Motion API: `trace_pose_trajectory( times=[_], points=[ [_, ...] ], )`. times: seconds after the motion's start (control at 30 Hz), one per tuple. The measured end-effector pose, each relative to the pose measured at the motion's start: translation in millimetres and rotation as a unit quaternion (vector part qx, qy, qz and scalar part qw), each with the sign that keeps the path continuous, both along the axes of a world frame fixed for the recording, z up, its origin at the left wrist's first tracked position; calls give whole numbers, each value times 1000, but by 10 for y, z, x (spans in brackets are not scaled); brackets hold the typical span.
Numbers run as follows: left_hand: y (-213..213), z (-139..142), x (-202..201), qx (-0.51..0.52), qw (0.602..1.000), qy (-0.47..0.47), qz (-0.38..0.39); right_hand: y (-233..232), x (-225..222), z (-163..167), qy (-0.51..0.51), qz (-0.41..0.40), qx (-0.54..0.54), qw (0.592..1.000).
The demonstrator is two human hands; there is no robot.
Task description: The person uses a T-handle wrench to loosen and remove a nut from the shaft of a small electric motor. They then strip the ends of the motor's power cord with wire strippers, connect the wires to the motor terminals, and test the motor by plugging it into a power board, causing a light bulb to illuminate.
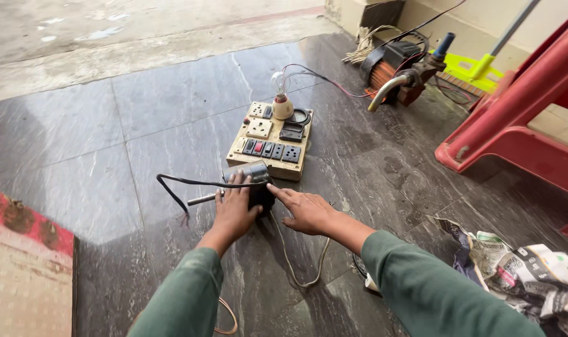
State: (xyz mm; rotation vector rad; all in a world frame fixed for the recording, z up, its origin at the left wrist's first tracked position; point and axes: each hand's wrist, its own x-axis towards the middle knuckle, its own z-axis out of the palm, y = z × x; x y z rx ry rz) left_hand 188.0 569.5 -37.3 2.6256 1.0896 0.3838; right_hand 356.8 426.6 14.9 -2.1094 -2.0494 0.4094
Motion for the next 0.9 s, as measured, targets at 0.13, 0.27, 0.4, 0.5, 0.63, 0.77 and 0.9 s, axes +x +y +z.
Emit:
trace_pose_trajectory(
  times=[0.13, 0.27, 0.4, 0.5, 0.63, 0.77, 0.9],
  points=[
    [-52, -102, -165, 24, 999, -12, -46, 140, -144, 179, -74, 54, -8, 996],
    [-159, -117, -235, 27, 997, -33, -63, 187, -287, 374, -172, 136, -128, 967],
    [-237, 13, -387, 69, 991, -26, -108, 103, -327, 560, -232, 229, -155, 933],
    [-246, 118, -530, 41, 985, -66, -154, 96, -310, 558, -275, 269, -174, 907],
    [-178, 206, -561, -108, 978, 127, -128, 14, -296, 299, -273, 271, -157, 910],
    [-145, 195, -689, -312, 908, 277, -49, -62, -303, 5, -204, 269, -118, 934],
    [-213, 92, -957, -365, 855, 368, -12, 299, -90, -74, -216, 183, -88, 955]
  ],
)
